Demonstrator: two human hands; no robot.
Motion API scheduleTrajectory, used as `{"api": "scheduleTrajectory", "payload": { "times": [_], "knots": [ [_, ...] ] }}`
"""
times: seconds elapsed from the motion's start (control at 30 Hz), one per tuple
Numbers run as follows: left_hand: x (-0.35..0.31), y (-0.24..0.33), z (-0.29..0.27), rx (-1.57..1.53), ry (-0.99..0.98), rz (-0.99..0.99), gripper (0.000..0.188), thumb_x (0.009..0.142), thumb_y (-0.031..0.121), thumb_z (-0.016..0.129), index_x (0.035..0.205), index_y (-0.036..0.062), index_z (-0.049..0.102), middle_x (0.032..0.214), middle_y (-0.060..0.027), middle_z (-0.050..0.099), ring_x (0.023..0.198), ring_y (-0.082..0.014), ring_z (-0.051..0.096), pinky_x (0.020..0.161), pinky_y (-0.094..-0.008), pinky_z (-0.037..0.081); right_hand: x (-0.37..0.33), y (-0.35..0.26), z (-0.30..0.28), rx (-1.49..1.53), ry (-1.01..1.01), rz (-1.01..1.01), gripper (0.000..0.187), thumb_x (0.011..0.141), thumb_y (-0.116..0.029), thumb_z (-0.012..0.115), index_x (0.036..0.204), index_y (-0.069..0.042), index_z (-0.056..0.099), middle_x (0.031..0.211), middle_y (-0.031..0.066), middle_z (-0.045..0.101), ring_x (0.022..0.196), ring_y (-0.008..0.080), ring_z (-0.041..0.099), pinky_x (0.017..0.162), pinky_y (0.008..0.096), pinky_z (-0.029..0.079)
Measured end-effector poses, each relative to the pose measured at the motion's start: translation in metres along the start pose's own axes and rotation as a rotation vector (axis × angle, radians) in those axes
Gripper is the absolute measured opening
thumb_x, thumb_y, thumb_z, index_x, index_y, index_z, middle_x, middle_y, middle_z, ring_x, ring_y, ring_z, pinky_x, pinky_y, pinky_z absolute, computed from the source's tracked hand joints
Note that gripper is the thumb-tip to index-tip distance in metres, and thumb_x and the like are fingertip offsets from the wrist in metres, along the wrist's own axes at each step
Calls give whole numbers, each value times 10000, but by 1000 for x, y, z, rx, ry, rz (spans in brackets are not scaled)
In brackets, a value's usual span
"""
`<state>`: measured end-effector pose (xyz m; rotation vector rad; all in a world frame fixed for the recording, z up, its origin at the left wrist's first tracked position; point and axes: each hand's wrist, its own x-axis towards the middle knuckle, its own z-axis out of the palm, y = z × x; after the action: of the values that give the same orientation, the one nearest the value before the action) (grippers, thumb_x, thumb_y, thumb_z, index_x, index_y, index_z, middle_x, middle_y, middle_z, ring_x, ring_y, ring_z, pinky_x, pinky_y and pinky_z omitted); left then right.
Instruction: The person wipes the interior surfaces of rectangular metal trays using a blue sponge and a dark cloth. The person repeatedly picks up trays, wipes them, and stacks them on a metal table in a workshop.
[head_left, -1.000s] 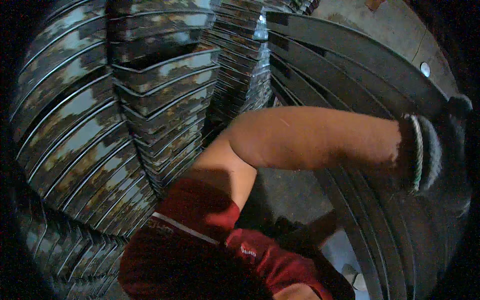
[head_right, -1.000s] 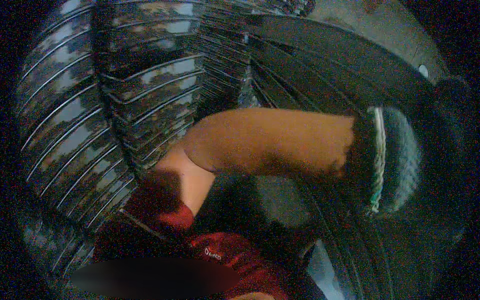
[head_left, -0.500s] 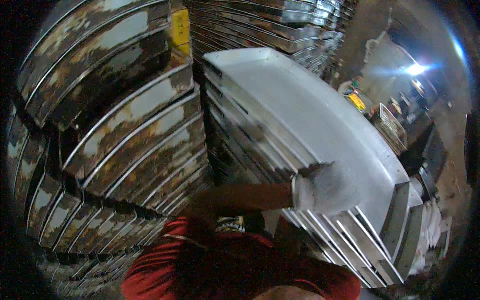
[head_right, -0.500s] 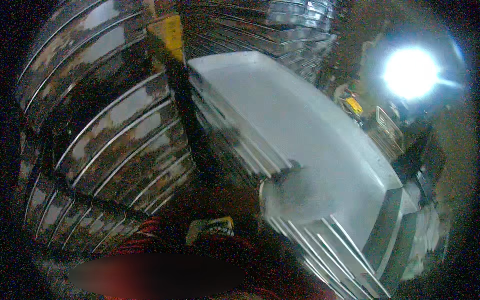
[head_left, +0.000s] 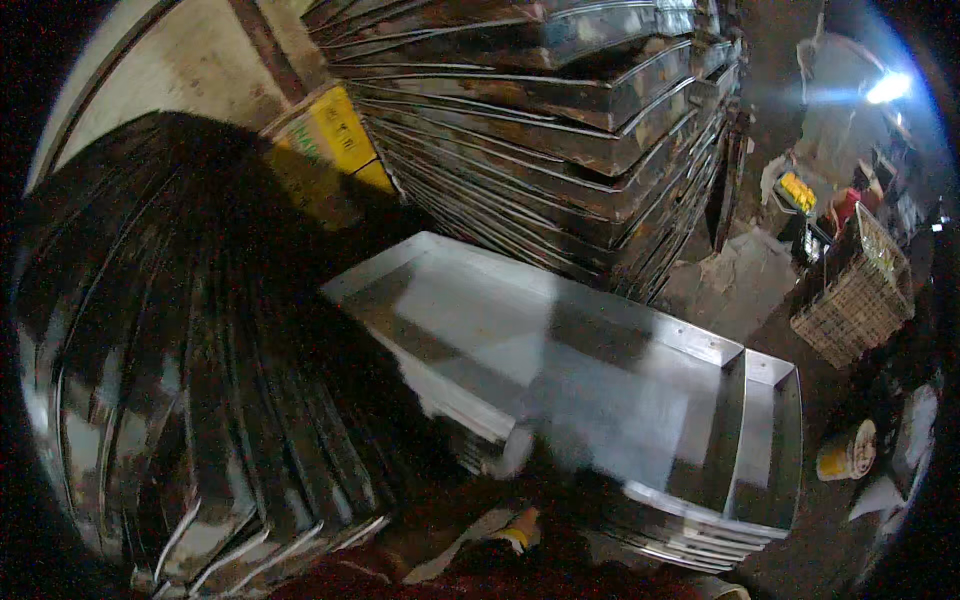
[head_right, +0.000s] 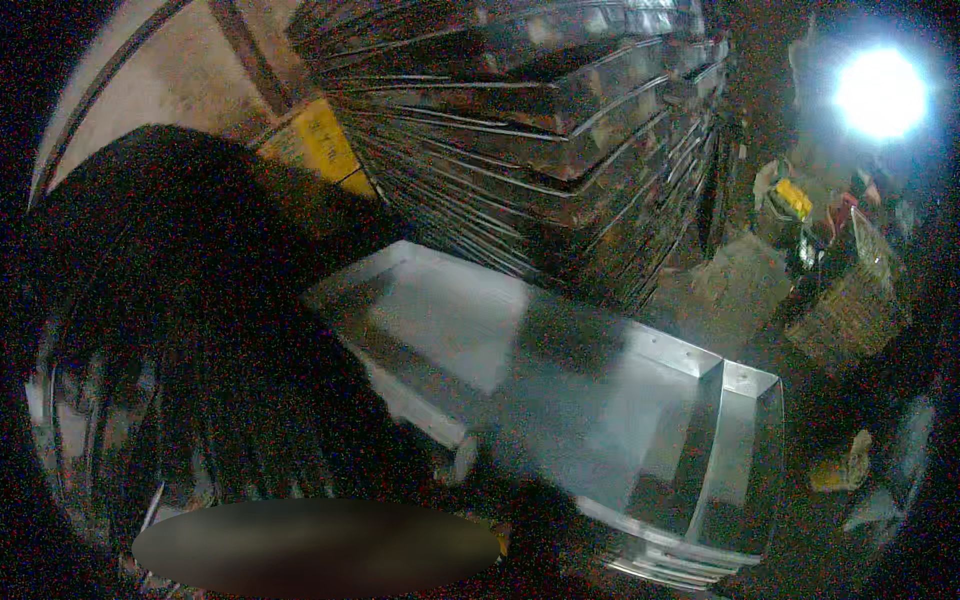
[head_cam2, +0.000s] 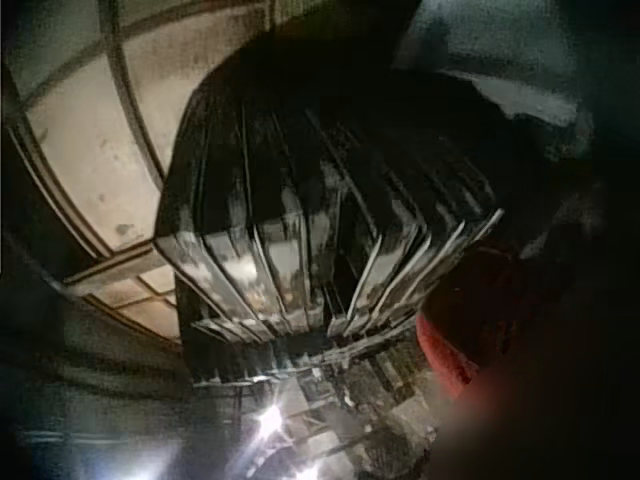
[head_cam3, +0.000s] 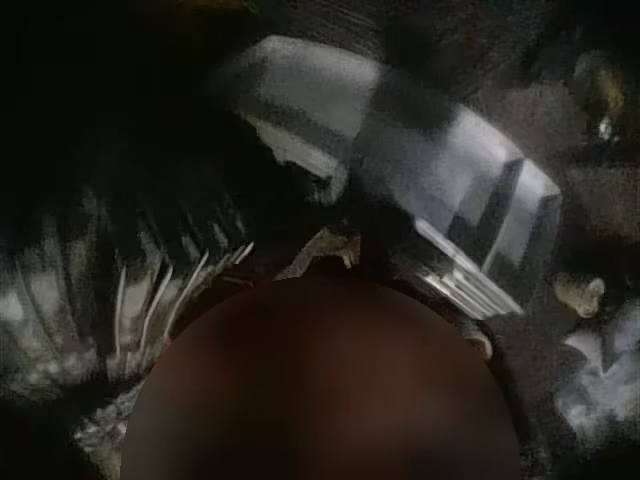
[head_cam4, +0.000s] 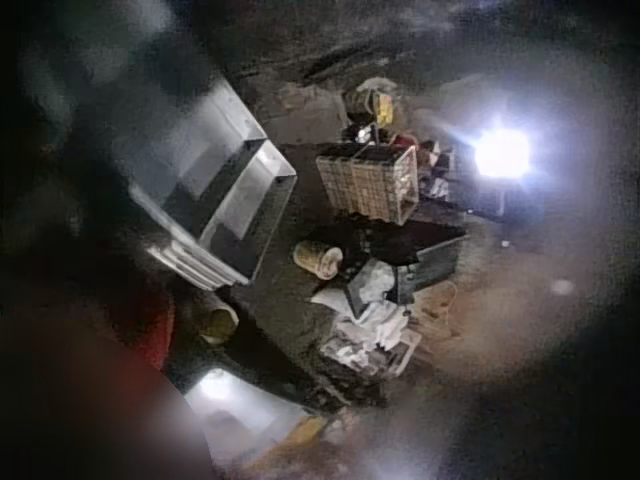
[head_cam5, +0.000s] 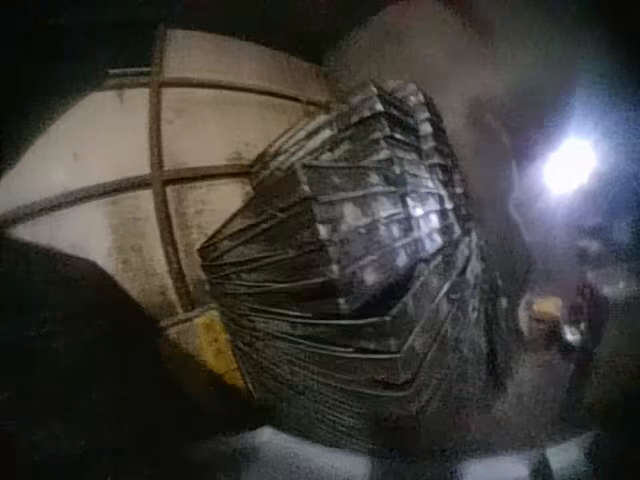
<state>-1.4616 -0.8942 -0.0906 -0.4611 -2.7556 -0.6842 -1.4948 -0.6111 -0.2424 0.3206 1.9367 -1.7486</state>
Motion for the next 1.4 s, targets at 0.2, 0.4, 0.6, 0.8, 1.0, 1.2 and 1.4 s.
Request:
{"api": "scheduleTrajectory", "payload": {
  "times": [0.2, 0.4, 0.6, 0.8, 1.0, 1.2, 1.4],
  "knots": [
    [-46, 2, 34, 26, -239, -174, 200, 781, 365, 724, 854, 178, 722, 866, -82, 685, 800, -338, 661, 714, -494, 506, 7, 27, -21, 37, 12, 63, 480, 1063, -395, 540, 1410, -64, 550, 1258, 129, 668, 1098, 275, 659, 885, 411, 570],
    [-87, -4, 30, 161, -384, -189, 180, 791, 347, 721, 888, 197, 741, 918, -78, 708, 841, -336, 673, 740, -493, 511, -19, 66, -55, 82, 34, 90, 482, 1061, -395, 544, 1412, -64, 545, 1256, 130, 666, 1099, 276, 658, 885, 411, 570],
    [-102, -23, 21, 214, -379, -149, 171, 801, 329, 717, 922, 216, 761, 970, -73, 731, 883, -334, 684, 766, -493, 517, -48, 87, -75, 126, 90, 86, 485, 1060, -395, 548, 1414, -64, 540, 1253, 130, 665, 1100, 277, 656, 885, 412, 570],
    [-101, -27, 26, 210, -288, -97, 179, 828, 299, 698, 976, 254, 788, 1058, -56, 763, 954, -324, 702, 813, -488, 524, -55, 81, -105, 103, 127, 43, 488, 1058, -395, 551, 1416, -64, 535, 1251, 130, 664, 1101, 277, 654, 884, 413, 571],
    [-113, -35, 32, 404, -401, -177, 301, 845, 234, 693, 1144, 207, 720, 1181, -74, 723, 1104, -330, 664, 970, -482, 494, -49, 64, -141, 70, 151, -1, 491, 1057, -395, 555, 1419, -64, 530, 1248, 131, 662, 1102, 278, 653, 884, 413, 571],
    [-127, -30, 35, 229, 57, -541, 415, 881, 199, 684, 1282, 158, 584, 1283, -93, 648, 1182, -307, 610, 1021, -450, 465, -41, 75, -129, 34, 59, -20, 494, 1055, -395, 559, 1421, -65, 525, 1246, 131, 661, 1103, 279, 651, 884, 414, 571],
    [-141, 29, 74, -325, 578, -1019, 555, 918, 163, 675, 1421, 109, 447, 1386, -111, 572, 1261, -285, 556, 1073, -419, 435, -32, 122, -80, -23, -61, 36, 497, 1053, -394, 563, 1423, -65, 520, 1243, 132, 659, 1104, 280, 649, 883, 415, 572]
  ]
}}
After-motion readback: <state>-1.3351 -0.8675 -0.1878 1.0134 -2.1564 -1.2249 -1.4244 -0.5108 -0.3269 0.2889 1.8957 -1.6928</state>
